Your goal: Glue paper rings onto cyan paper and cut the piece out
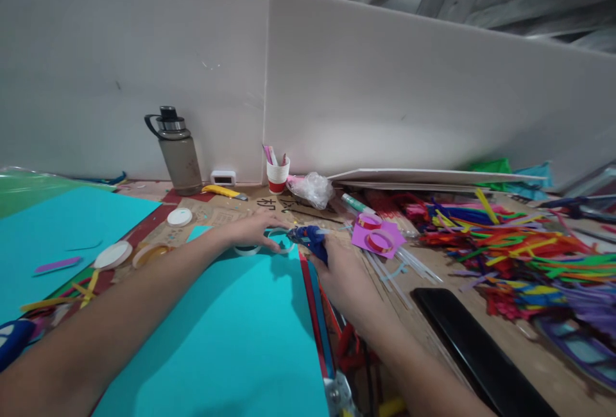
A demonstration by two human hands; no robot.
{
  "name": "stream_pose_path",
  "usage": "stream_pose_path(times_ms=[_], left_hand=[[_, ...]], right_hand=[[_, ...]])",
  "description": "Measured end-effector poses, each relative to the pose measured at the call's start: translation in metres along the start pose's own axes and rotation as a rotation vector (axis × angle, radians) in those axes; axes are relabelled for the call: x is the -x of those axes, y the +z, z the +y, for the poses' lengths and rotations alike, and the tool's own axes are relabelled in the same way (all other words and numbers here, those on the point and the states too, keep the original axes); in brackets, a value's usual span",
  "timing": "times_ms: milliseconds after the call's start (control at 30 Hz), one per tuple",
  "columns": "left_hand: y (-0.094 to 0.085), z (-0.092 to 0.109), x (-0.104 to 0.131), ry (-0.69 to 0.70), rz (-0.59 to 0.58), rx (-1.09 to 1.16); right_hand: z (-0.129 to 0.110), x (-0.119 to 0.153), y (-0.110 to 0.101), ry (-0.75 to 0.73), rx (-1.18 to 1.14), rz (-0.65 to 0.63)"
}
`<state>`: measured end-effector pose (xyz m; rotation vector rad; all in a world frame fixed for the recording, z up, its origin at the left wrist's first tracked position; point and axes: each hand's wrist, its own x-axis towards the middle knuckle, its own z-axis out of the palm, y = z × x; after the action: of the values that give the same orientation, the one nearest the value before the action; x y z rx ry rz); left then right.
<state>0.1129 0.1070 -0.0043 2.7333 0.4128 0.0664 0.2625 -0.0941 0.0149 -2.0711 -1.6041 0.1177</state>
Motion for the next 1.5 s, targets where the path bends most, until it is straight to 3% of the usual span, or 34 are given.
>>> stream_pose_path(times_ms=[167, 333, 867, 1500], left_hand=[[0.002, 0.000, 0.000, -0.043, -0.002, 0.000], [0.000, 0.001, 0.000, 0.000, 0.012, -0.022], [0.003, -0.001, -0.001, 0.017, 0.007, 0.026], [0.005, -0.002, -0.004, 0.036, 0.000, 0.029]], right_hand=[[-0.004, -0.005, -0.004, 0.020, 0.039, -0.025], [-0.007, -0.010, -0.005, 0.022, 0.075, -0.069], [-0.001, -0.010, 0.012, -0.024, 0.196, -0.080], [-0.009, -0.018, 0.013, -0.060, 0.185, -0.146]])
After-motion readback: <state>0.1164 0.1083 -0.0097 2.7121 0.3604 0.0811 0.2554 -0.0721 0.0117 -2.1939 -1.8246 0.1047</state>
